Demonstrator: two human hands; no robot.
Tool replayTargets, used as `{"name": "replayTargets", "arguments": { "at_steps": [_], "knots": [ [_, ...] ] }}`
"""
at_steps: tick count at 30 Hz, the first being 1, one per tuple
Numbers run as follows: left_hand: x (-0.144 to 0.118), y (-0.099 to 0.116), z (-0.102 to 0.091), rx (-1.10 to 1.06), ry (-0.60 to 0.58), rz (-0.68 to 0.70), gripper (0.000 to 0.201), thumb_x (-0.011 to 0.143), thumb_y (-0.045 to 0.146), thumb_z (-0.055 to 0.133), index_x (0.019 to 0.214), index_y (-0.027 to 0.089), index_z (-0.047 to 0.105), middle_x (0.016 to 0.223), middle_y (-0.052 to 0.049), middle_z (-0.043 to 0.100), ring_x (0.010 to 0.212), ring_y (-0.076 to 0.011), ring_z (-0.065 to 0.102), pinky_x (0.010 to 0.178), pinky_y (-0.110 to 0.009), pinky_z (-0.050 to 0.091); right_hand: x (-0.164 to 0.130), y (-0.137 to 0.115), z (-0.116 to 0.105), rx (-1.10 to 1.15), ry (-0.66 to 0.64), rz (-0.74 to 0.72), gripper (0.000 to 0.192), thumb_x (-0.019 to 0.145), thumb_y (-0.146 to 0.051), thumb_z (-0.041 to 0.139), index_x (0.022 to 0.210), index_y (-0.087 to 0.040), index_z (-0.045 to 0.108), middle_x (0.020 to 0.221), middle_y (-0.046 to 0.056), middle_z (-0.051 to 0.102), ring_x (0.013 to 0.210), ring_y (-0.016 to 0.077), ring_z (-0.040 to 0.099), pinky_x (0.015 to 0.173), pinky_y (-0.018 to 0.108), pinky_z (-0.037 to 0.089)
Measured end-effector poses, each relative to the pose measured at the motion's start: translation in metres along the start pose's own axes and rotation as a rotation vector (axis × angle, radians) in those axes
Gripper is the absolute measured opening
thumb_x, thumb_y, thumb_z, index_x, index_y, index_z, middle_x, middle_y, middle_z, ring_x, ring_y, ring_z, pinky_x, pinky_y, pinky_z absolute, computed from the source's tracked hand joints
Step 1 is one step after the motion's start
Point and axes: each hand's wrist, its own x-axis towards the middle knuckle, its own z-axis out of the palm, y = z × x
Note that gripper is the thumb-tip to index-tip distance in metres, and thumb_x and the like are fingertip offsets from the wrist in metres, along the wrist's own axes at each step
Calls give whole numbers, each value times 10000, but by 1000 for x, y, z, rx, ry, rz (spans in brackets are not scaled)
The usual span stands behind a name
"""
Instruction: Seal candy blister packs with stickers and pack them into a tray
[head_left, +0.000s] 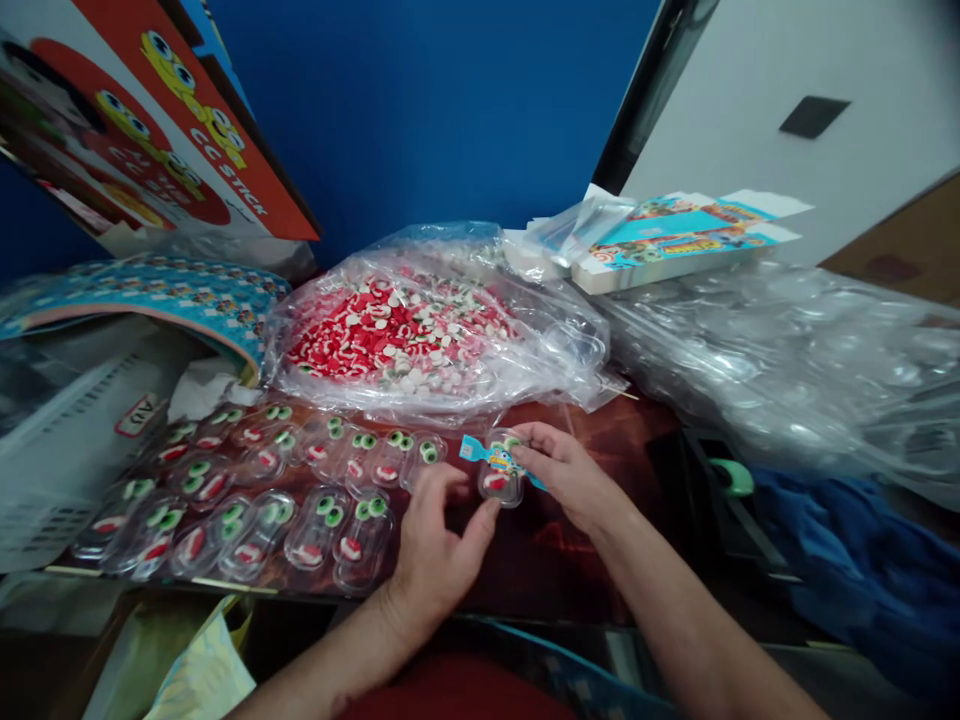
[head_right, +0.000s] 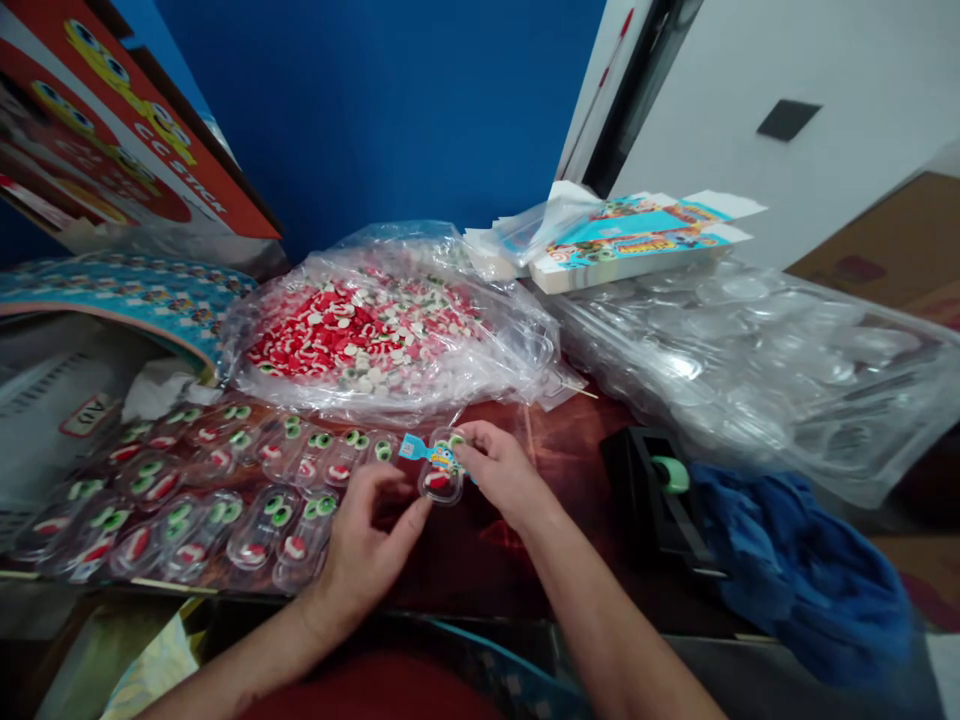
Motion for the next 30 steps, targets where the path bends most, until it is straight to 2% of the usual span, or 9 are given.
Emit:
{"name": "replayTargets", "arguments": {
  "at_steps": [3,7,9,11,14,18,23,27,30],
  "knots": [
    [14,20,1,-510,-89,-401,349,682,369,659,927,148,544,840,-43,636,686,-127,582,635,-258,483,-25,-7,4,174,130,-49,247,694,-357,624,832,-162,560,749,21,594,678,126,539,636,249,447],
    [23,33,1,-831,-214,-602,335,595,407,722,717,129,581,627,4,610,554,-97,536,563,-227,442,-46,-14,6,197,61,-51,252,775,-392,565,919,-187,536,798,13,568,696,116,524,627,229,442],
    [22,33,-2,-866,-292,-638,334,554,385,755,675,122,589,587,12,597,518,-86,520,545,-221,431,-50,-15,6,123,-48,-62,248,827,-423,487,889,-186,522,751,1,538,648,106,497,578,216,427],
    [20,32,-5,-897,-343,-651,319,553,365,762,664,117,596,570,18,589,499,-74,512,531,-210,424,-51,-14,7,26,-68,-119,276,855,-440,427,777,-183,489,667,-19,478,580,93,444,524,202,395],
    [20,32,-8,-930,-358,-667,297,600,356,738,724,123,603,587,22,598,507,-70,532,532,-200,434,-49,-7,14,-45,59,-203,292,864,-441,401,714,-194,440,618,-35,431,543,90,409,498,197,375],
    [23,35,-8,-830,-417,-710,371,542,384,763,722,116,580,573,8,614,464,-95,557,460,-211,447,-47,3,19,-66,149,-184,288,858,-447,405,712,-200,429,614,-33,452,528,93,428,487,200,376],
    [22,31,-7,-796,-457,-755,387,516,379,770,705,108,569,566,-16,633,438,-124,575,404,-216,442,-45,3,15,119,-60,-55,302,867,-467,380,729,-201,415,618,-40,445,530,93,433,485,208,378],
    [23,27,-8,-866,-464,-724,310,553,301,763,730,105,601,610,-2,633,496,-77,565,482,-185,458,-44,3,12,-14,4,-127,325,844,-460,442,662,-193,408,606,-41,420,551,89,419,502,204,365],
    [25,26,-8,-845,-400,-746,305,580,341,741,709,112,587,548,11,602,415,-72,519,380,-170,396,-44,4,9,122,-93,-77,285,847,-467,432,788,-191,471,657,-23,495,584,102,478,549,231,410]
  ]
}}
